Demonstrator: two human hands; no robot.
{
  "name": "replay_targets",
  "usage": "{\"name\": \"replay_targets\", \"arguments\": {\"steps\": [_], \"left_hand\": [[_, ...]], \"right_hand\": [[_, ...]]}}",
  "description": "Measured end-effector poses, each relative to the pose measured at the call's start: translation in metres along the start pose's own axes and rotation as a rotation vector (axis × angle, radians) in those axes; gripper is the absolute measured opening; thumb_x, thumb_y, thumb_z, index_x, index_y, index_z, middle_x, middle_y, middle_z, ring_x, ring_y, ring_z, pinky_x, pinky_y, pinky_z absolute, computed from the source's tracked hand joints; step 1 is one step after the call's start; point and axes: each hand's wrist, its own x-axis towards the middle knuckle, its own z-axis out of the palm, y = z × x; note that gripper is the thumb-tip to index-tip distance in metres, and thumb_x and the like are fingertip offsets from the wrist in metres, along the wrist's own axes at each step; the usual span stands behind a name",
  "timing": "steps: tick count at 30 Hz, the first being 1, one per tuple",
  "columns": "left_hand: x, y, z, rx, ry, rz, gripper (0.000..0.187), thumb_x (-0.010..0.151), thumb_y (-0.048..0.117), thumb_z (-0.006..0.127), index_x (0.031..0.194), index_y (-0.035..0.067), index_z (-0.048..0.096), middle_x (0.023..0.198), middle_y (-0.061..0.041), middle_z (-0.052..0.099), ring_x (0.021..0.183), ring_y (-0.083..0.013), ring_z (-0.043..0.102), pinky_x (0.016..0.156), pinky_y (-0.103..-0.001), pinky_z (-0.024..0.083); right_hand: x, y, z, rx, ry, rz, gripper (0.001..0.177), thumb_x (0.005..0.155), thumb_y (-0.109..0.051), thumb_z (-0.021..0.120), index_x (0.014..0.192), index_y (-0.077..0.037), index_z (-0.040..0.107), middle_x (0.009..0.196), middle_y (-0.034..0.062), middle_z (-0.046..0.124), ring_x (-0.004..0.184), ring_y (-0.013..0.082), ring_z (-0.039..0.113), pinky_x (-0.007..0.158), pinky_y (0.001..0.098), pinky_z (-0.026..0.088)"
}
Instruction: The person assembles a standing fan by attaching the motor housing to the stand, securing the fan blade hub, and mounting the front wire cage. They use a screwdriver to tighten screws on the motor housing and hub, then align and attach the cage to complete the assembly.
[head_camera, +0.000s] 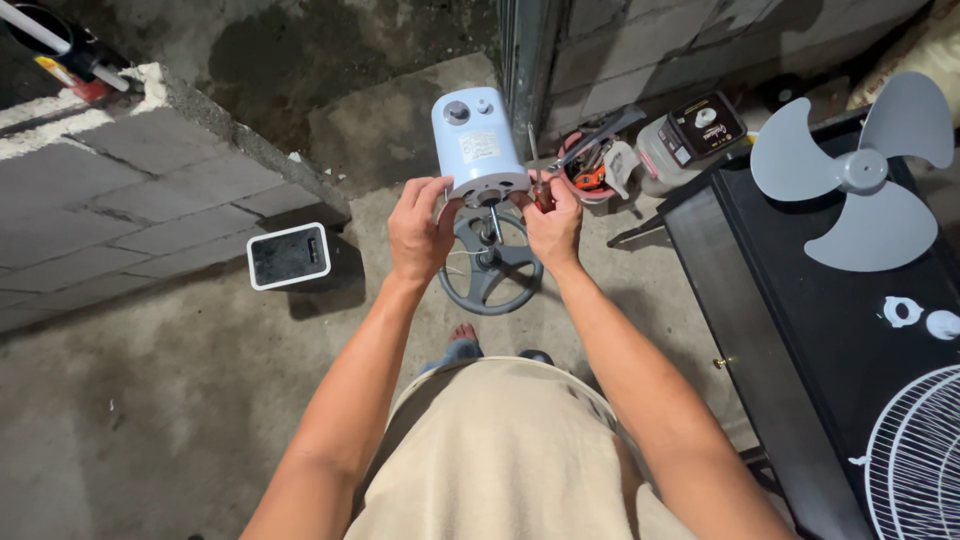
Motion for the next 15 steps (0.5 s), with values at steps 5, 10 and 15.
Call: {"name": "replay_targets", "arguments": {"steps": [5,10,15], "left_hand": [[0.003,-0.006,0.001,-0.071,-0.074,-0.034,0.051,0.087,0.000,0.083,0.131,0.013,0.061,0.123,-0.012,0.063,0.109,-0.0336,0.066,0.090,-0.041,0.056],[0.032,-0.017,-0.004,-0.164,-0.265,0.044,0.105,0.065,0.000,0.090,0.156,0.019,0.040,0.162,-0.026,0.025,0.148,-0.0468,0.035,0.117,-0.049,0.042],[0.074,-0.027,-0.002,-0.156,-0.537,0.016,0.133,0.047,0.010,0.098,0.160,0.022,0.029,0.164,-0.037,0.003,0.152,-0.0550,0.009,0.124,-0.057,0.022]], "right_hand": [[0.004,-0.003,-0.001,0.124,-0.059,0.175,0.030,0.087,-0.004,0.081,0.114,-0.003,0.067,0.078,-0.0030,0.066,0.058,0.0047,0.058,0.052,0.0242,0.046],[0.000,-0.002,0.001,0.088,-0.064,0.210,0.028,0.088,-0.004,0.082,0.114,-0.002,0.069,0.074,-0.0024,0.064,0.059,0.0046,0.055,0.052,0.0244,0.045],[0.002,0.001,0.004,0.168,-0.054,0.259,0.029,0.087,-0.005,0.081,0.112,-0.003,0.068,0.077,-0.0044,0.065,0.060,0.0040,0.056,0.052,0.0245,0.046]]}}
